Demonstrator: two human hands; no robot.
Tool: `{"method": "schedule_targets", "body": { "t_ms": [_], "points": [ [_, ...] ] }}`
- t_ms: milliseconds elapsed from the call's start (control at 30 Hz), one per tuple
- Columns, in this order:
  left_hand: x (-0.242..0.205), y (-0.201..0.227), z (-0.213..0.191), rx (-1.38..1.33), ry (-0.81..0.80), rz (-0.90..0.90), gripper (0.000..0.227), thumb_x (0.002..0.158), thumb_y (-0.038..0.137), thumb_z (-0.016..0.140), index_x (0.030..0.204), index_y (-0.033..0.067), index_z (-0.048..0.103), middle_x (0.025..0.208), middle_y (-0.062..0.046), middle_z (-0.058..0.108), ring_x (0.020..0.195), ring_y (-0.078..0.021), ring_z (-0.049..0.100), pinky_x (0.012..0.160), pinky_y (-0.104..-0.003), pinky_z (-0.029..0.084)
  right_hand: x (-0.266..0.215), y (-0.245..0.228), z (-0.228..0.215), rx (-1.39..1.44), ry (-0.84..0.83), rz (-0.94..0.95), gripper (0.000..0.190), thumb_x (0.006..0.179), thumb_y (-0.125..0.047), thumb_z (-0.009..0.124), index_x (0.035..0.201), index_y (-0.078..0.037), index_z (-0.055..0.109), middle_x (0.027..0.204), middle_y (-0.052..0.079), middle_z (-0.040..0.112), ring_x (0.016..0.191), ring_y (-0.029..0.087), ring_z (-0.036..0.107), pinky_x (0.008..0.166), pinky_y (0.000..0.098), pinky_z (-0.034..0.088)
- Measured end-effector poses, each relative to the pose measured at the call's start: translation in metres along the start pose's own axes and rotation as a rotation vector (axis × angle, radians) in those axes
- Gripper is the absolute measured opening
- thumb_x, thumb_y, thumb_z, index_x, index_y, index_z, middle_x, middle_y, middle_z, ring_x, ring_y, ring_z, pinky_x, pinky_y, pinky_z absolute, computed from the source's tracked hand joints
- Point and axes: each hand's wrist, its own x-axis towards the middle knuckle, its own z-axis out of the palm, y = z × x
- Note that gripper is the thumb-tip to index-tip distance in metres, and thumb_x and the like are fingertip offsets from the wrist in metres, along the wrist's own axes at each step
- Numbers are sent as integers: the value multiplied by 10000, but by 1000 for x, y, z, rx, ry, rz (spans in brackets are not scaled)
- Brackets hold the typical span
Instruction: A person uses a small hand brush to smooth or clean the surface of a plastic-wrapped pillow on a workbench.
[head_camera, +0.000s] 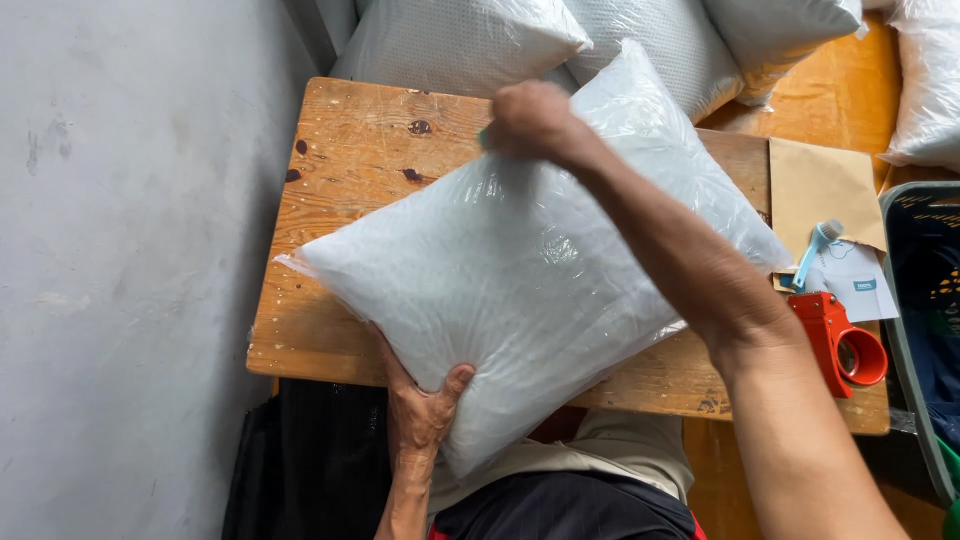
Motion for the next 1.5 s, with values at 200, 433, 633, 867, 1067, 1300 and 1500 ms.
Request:
{"method": "schedule_targets", "body": {
  "t_ms": [200, 433, 633, 867, 1067, 1300, 1500],
  "points": [
    [-2, 7, -2, 21, 6, -127, 1324, 671, 644, 736, 1608, 70, -3, 1691, -250, 97, 1565, -360, 161, 1244, -444, 204, -82, -130, 19, 303, 181, -518, 318, 991, -270, 399, 1014, -43, 620, 895, 254, 658, 745, 423, 633, 690, 537, 484],
    [-2, -12, 1, -22, 27, 64, 1270, 733, 585, 746, 1604, 23, 12, 1692, -269, 66, 1584, -372, 94, 1280, -472, 134, 0, 68, 30, -74, 726, -17, 366, 780, -138, 564, 1137, -105, 635, 1055, 199, 583, 895, 418, 542, 648, 544, 432],
    [-3, -16, 2, 12, 52, 113, 1241, 757, 592, 725, 1602, 5, 30, 1693, -273, 38, 1591, -379, 62, 1293, -472, 114, -13, 162, 36, 399, 403, 406, 131, 987, -54, 555, 933, -83, 670, 919, 127, 601, 940, 290, 547, 781, 437, 473],
    [-1, -23, 1, 13, 28, 25, 1277, 729, 563, 799, 1623, 40, 52, 1684, -244, 124, 1560, -354, 151, 1275, -485, 139, -104, -58, 67, 241, 487, -225, 346, 822, -112, 574, 1160, -58, 624, 923, 214, 651, 781, 411, 636, 627, 518, 522],
    [1, -21, -2, 54, 8, -64, 1308, 715, 543, 857, 1648, 79, 65, 1658, -253, 206, 1524, -367, 238, 1259, -512, 161, -149, -51, 39, 458, 606, -486, 508, 914, -59, 526, 1422, -82, 531, 1074, 258, 649, 867, 483, 667, 709, 551, 536],
    [1, -26, 3, 13, 56, 150, 1179, 796, 526, 752, 1615, 43, 54, 1700, -256, 70, 1594, -366, 86, 1300, -464, 116, -57, 193, 53, 422, 859, 223, 120, 925, -3, 612, 1039, -18, 646, 956, 166, 605, 925, 326, 606, 781, 455, 531],
    [-2, -24, 3, -1, 63, 90, 1207, 766, 541, 747, 1610, 25, 56, 1700, -244, 65, 1591, -353, 75, 1294, -453, 92, -148, 32, 67, 251, 721, -156, 433, 867, 28, 509, 1291, -51, 543, 1077, 218, 585, 840, 384, 552, 701, 509, 483]
  ]
}}
